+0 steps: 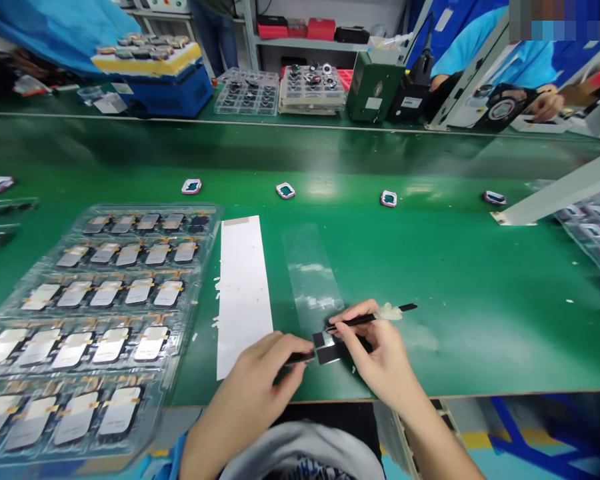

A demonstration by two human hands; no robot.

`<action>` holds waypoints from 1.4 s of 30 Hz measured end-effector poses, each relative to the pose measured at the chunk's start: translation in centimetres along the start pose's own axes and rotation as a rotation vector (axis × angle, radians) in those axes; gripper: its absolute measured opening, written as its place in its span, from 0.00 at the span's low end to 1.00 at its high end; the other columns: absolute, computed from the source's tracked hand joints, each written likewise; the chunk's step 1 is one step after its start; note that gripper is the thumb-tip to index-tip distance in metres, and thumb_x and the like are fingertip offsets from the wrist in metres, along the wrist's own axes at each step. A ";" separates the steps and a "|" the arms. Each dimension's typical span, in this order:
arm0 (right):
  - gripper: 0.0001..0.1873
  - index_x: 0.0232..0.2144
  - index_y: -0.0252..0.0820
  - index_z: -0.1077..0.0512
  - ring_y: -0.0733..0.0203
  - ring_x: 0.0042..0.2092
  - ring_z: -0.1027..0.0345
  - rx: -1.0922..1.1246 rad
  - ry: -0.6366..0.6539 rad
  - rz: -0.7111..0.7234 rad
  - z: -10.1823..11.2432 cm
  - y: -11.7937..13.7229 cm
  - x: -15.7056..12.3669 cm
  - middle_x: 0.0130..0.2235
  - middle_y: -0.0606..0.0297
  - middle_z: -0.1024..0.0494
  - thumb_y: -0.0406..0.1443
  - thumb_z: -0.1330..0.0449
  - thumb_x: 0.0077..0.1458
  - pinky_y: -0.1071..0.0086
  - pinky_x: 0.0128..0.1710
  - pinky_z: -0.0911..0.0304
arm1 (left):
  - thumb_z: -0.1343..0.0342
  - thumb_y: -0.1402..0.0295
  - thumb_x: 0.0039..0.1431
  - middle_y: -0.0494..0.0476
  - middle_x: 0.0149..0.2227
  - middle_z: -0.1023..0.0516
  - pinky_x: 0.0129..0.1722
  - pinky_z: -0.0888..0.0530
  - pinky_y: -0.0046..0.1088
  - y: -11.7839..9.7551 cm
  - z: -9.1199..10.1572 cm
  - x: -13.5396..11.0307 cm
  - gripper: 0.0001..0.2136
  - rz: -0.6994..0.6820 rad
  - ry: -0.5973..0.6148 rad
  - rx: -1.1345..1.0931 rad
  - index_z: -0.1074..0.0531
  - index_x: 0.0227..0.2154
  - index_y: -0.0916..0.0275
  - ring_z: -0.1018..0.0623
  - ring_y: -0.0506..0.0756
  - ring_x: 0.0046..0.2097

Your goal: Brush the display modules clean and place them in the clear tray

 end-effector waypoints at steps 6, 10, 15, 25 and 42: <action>0.03 0.36 0.43 0.30 0.61 0.38 0.21 -0.006 -0.034 0.012 0.0 0.1 0.0 0.37 0.63 0.25 0.36 0.40 0.62 0.69 0.36 0.23 | 0.49 0.79 0.65 0.54 0.43 0.20 0.41 0.23 0.33 -0.4 -1.9 0.4 0.10 -0.150 0.029 0.100 0.31 0.43 0.58 0.22 0.56 0.41; 0.04 0.35 0.43 0.30 0.60 0.38 0.21 0.014 -0.048 -0.005 0.1 0.1 0.0 0.36 0.63 0.24 0.36 0.39 0.61 0.69 0.35 0.22 | 0.49 0.81 0.64 0.54 0.44 0.20 0.41 0.22 0.34 -0.6 -1.9 0.6 0.12 -0.177 0.066 0.149 0.32 0.45 0.59 0.22 0.56 0.42; 0.04 0.34 0.43 0.30 0.62 0.37 0.21 0.043 -0.061 -0.019 0.2 -0.1 0.0 0.37 0.64 0.25 0.35 0.38 0.61 0.71 0.36 0.23 | 0.48 0.81 0.63 0.54 0.43 0.20 0.42 0.21 0.34 -1.0 -1.8 0.7 0.12 -0.210 0.080 0.177 0.33 0.45 0.59 0.23 0.57 0.42; 0.04 0.35 0.43 0.30 0.62 0.36 0.21 0.062 -0.070 -0.032 0.3 -0.3 0.0 0.37 0.65 0.25 0.36 0.38 0.60 0.72 0.36 0.24 | 0.47 0.80 0.62 0.55 0.42 0.20 0.40 0.21 0.37 -1.0 -2.0 0.8 0.11 -0.207 0.085 0.206 0.33 0.43 0.59 0.22 0.59 0.40; 0.07 0.37 0.43 0.32 0.63 0.34 0.21 0.065 -0.074 -0.093 0.2 -0.9 0.0 0.36 0.65 0.24 0.39 0.38 0.61 0.71 0.35 0.23 | 0.51 0.80 0.65 0.56 0.43 0.19 0.42 0.21 0.37 -1.7 -1.8 1.0 0.10 -0.272 0.048 0.244 0.34 0.44 0.60 0.21 0.58 0.42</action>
Point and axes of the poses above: each hand's wrist, its own x-axis towards the middle knuckle, its own z-axis out of the back of the hand, y = z × x, the point moved 7 cm from there along x, towards the middle knuckle
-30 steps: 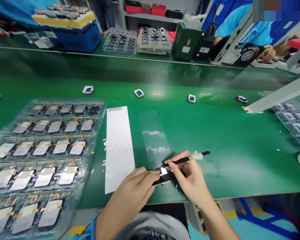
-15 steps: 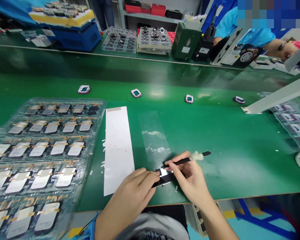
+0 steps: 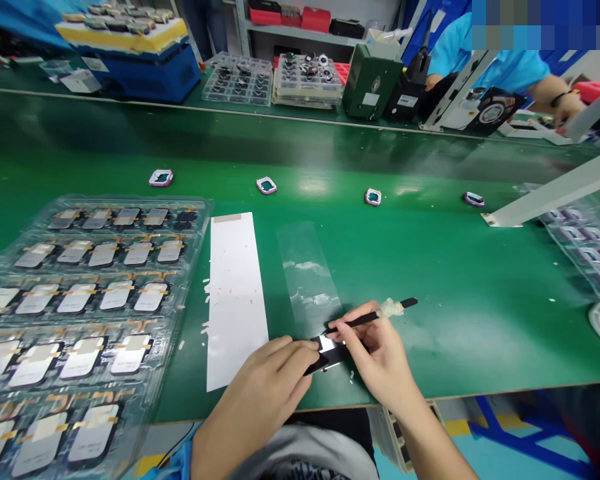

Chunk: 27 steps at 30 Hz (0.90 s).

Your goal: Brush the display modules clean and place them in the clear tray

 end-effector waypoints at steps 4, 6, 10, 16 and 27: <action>0.07 0.36 0.43 0.32 0.63 0.33 0.21 -0.022 -0.002 0.016 0.0 0.4 0.0 0.35 0.65 0.25 0.39 0.38 0.61 0.72 0.34 0.24 | 0.52 0.81 0.64 0.57 0.47 0.20 0.43 0.21 0.37 -0.2 -0.2 0.0 0.10 -0.017 0.041 0.041 0.34 0.43 0.60 0.21 0.57 0.43; 0.06 0.36 0.44 0.32 0.63 0.33 0.21 -0.029 0.008 0.007 0.0 0.4 0.0 0.35 0.65 0.25 0.38 0.38 0.61 0.72 0.34 0.24 | 0.52 0.81 0.63 0.57 0.47 0.20 0.41 0.21 0.36 -0.2 -0.4 -0.1 0.10 -0.015 0.079 0.055 0.33 0.42 0.60 0.21 0.57 0.42; 0.07 0.36 0.44 0.32 0.62 0.33 0.21 -0.024 0.017 -0.005 -0.1 0.3 0.0 0.34 0.65 0.24 0.39 0.38 0.61 0.71 0.34 0.23 | 0.51 0.82 0.61 0.58 0.46 0.20 0.39 0.21 0.38 -0.5 -0.5 0.0 0.11 -0.034 0.105 0.095 0.32 0.42 0.61 0.21 0.59 0.40; 0.06 0.36 0.43 0.31 0.62 0.33 0.20 0.001 0.018 -0.010 -0.3 0.2 0.2 0.35 0.64 0.22 0.38 0.38 0.61 0.72 0.34 0.23 | 0.48 0.83 0.58 0.59 0.43 0.19 0.37 0.20 0.41 -0.5 -0.6 0.4 0.12 -0.012 0.125 0.111 0.31 0.41 0.63 0.22 0.60 0.39; 0.05 0.36 0.44 0.30 0.63 0.32 0.21 0.034 -0.021 -0.003 -0.1 0.1 0.0 0.35 0.65 0.23 0.36 0.37 0.59 0.73 0.33 0.24 | 0.49 0.83 0.60 0.58 0.45 0.19 0.40 0.21 0.40 -0.6 -0.4 0.2 0.12 -0.031 0.089 0.088 0.32 0.42 0.63 0.22 0.59 0.40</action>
Point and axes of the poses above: each hand's wrist, its own x-axis towards the middle knuckle, its own z-axis out of the back of the hand, y = z × x, the point moved 7 cm from there along x, towards the middle knuckle
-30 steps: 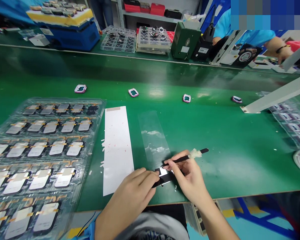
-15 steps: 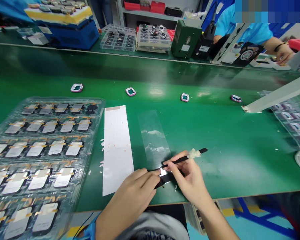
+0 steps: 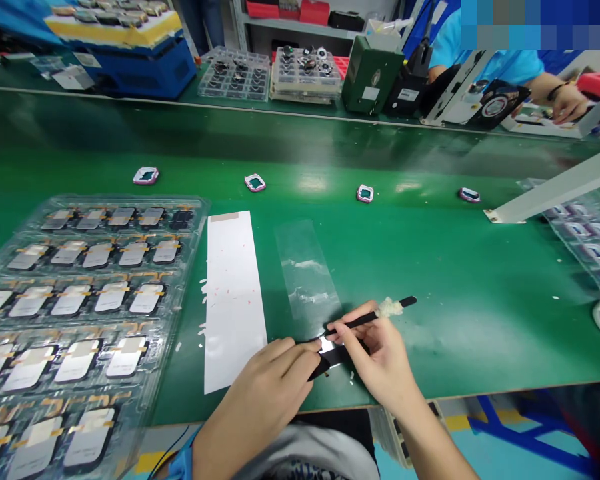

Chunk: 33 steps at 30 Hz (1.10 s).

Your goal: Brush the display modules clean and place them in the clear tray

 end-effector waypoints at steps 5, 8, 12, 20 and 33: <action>0.05 0.36 0.44 0.31 0.64 0.33 0.20 0.018 0.022 -0.011 0.0 -0.1 0.1 0.35 0.66 0.22 0.35 0.37 0.60 0.75 0.34 0.24 | 0.50 0.81 0.62 0.58 0.44 0.20 0.40 0.21 0.39 0.0 -0.1 -0.1 0.10 -0.009 -0.008 0.001 0.33 0.42 0.62 0.22 0.59 0.40; 0.05 0.36 0.44 0.30 0.66 0.33 0.20 0.049 0.013 -0.008 0.1 0.0 0.1 0.34 0.66 0.22 0.35 0.37 0.60 0.76 0.35 0.24 | 0.49 0.82 0.61 0.58 0.45 0.20 0.40 0.21 0.40 0.1 -0.2 -0.2 0.10 0.006 0.002 -0.019 0.33 0.42 0.62 0.22 0.59 0.41; 0.05 0.36 0.45 0.30 0.66 0.33 0.20 0.024 0.013 0.011 0.0 0.2 0.1 0.34 0.67 0.23 0.35 0.36 0.59 0.77 0.34 0.24 | 0.47 0.82 0.60 0.58 0.46 0.20 0.40 0.21 0.40 0.3 -0.3 -0.3 0.11 0.019 0.019 -0.037 0.33 0.43 0.62 0.22 0.60 0.41; 0.04 0.35 0.43 0.30 0.64 0.34 0.19 0.042 -0.007 0.006 0.0 -0.3 0.3 0.36 0.66 0.22 0.35 0.37 0.60 0.75 0.36 0.23 | 0.46 0.82 0.59 0.59 0.45 0.20 0.39 0.21 0.41 0.1 -0.3 -0.2 0.12 0.001 0.027 -0.017 0.33 0.42 0.63 0.23 0.60 0.41; 0.04 0.36 0.44 0.31 0.67 0.33 0.20 0.000 0.016 0.012 -0.1 0.0 0.1 0.35 0.67 0.22 0.35 0.37 0.60 0.77 0.35 0.25 | 0.54 0.76 0.69 0.58 0.44 0.19 0.40 0.21 0.37 0.2 0.4 -0.5 0.08 -0.054 -0.112 -0.039 0.30 0.44 0.64 0.22 0.58 0.40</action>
Point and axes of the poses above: each hand's wrist, its own x-axis towards the middle knuckle, its own z-axis out of the back of the hand, y = z × x, the point moved 7 cm from there along x, towards the middle knuckle
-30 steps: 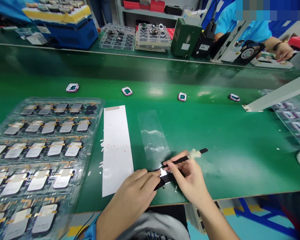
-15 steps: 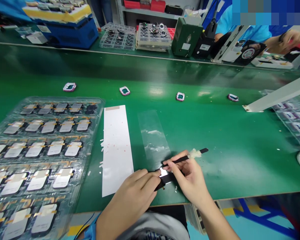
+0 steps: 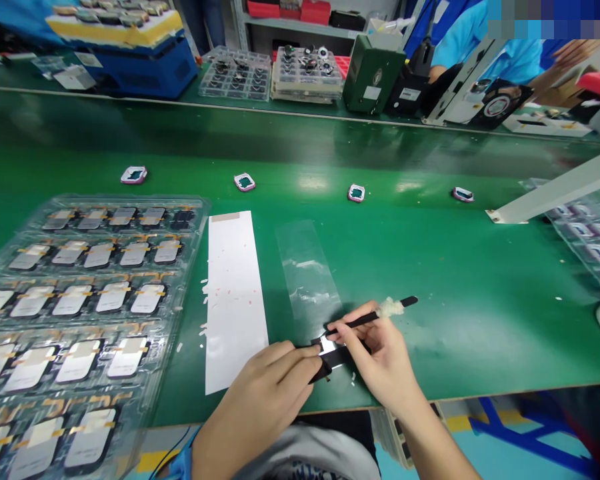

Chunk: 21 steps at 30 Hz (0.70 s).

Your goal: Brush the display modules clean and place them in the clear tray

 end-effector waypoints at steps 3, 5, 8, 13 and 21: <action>0.05 0.36 0.44 0.31 0.67 0.32 0.21 0.023 -0.002 -0.027 0.0 -0.2 0.0 0.34 0.67 0.22 0.36 0.37 0.60 0.78 0.34 0.25 | 0.54 0.76 0.69 0.58 0.43 0.19 0.40 0.22 0.37 -0.1 0.2 0.1 0.09 -0.011 -0.029 0.007 0.29 0.44 0.65 0.22 0.57 0.40; 0.05 0.37 0.45 0.32 0.67 0.33 0.21 0.049 -0.001 -0.043 0.1 -0.2 0.0 0.34 0.67 0.20 0.35 0.37 0.60 0.78 0.35 0.25 | 0.53 0.76 0.69 0.58 0.42 0.18 0.40 0.22 0.36 -0.1 0.1 0.2 0.09 -0.016 -0.038 -0.001 0.29 0.45 0.66 0.21 0.57 0.39; 0.05 0.37 0.44 0.32 0.67 0.32 0.20 0.084 -0.009 -0.055 0.2 -0.1 0.0 0.34 0.65 0.19 0.35 0.38 0.61 0.77 0.36 0.24 | 0.51 0.77 0.68 0.57 0.42 0.18 0.40 0.23 0.34 -0.1 0.1 0.3 0.10 -0.020 -0.062 -0.035 0.28 0.47 0.65 0.21 0.55 0.38; 0.04 0.36 0.45 0.31 0.62 0.34 0.19 0.197 -0.118 0.032 1.1 1.8 0.0 0.34 0.65 0.19 0.33 0.38 0.61 0.72 0.36 0.22 | 0.45 0.75 0.65 0.52 0.33 0.19 0.33 0.25 0.26 1.7 1.1 0.6 0.10 0.232 -0.176 -0.254 0.25 0.46 0.60 0.22 0.52 0.32; 0.10 0.41 0.48 0.34 0.57 0.45 0.20 0.287 -0.040 0.315 -1.0 6.7 -0.9 0.38 0.64 0.19 0.26 0.44 0.64 0.58 0.46 0.22 | 0.45 0.73 0.62 0.54 0.34 0.18 0.32 0.25 0.24 2.4 2.0 1.8 0.09 0.424 -0.216 -0.358 0.21 0.41 0.60 0.20 0.52 0.33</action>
Point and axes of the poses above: each hand's wrist, its own x-axis towards the middle knuckle, its own z-axis out of the back of the hand, y = z × x, the point moved 7 cm from there along x, towards the middle knuckle
